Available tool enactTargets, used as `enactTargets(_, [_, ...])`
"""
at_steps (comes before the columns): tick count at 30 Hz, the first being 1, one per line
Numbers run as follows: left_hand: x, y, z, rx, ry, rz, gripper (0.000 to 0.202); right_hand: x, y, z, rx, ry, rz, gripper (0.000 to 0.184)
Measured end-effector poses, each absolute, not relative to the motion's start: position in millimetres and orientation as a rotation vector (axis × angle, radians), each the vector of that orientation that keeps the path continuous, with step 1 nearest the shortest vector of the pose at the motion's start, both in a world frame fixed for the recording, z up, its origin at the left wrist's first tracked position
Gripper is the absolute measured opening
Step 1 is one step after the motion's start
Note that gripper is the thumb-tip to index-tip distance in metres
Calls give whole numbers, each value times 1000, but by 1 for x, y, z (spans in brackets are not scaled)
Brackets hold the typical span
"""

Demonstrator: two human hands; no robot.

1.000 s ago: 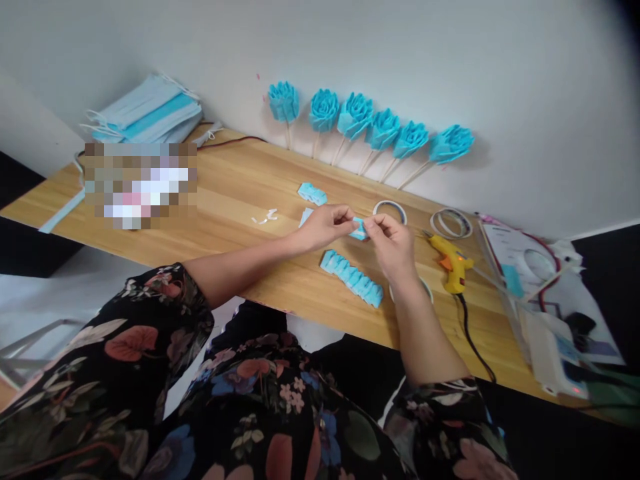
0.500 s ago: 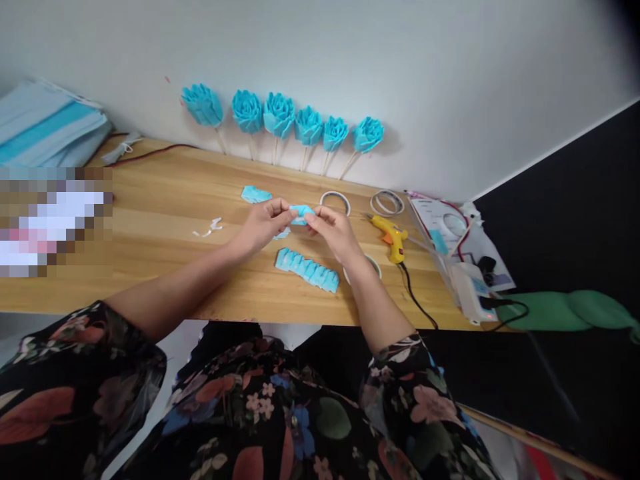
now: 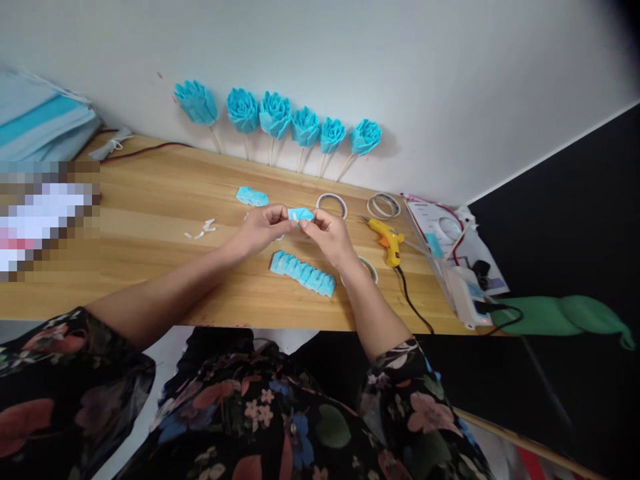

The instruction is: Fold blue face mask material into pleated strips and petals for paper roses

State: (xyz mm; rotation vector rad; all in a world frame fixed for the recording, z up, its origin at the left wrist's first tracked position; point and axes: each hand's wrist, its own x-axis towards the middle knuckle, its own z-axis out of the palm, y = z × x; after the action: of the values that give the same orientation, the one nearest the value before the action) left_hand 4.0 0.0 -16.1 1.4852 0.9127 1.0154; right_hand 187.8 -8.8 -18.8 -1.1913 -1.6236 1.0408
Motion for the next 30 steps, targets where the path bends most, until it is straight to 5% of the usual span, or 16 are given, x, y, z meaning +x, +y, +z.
enactTargets(23, [8,-2,-16,1581,914,950,32,191,-7,-18,-1084,-1555,1073,36])
enactTargets(30, [6,-3,-11,1561,933,964,20,190,-7,-20,-1102,-1585,1040,38])
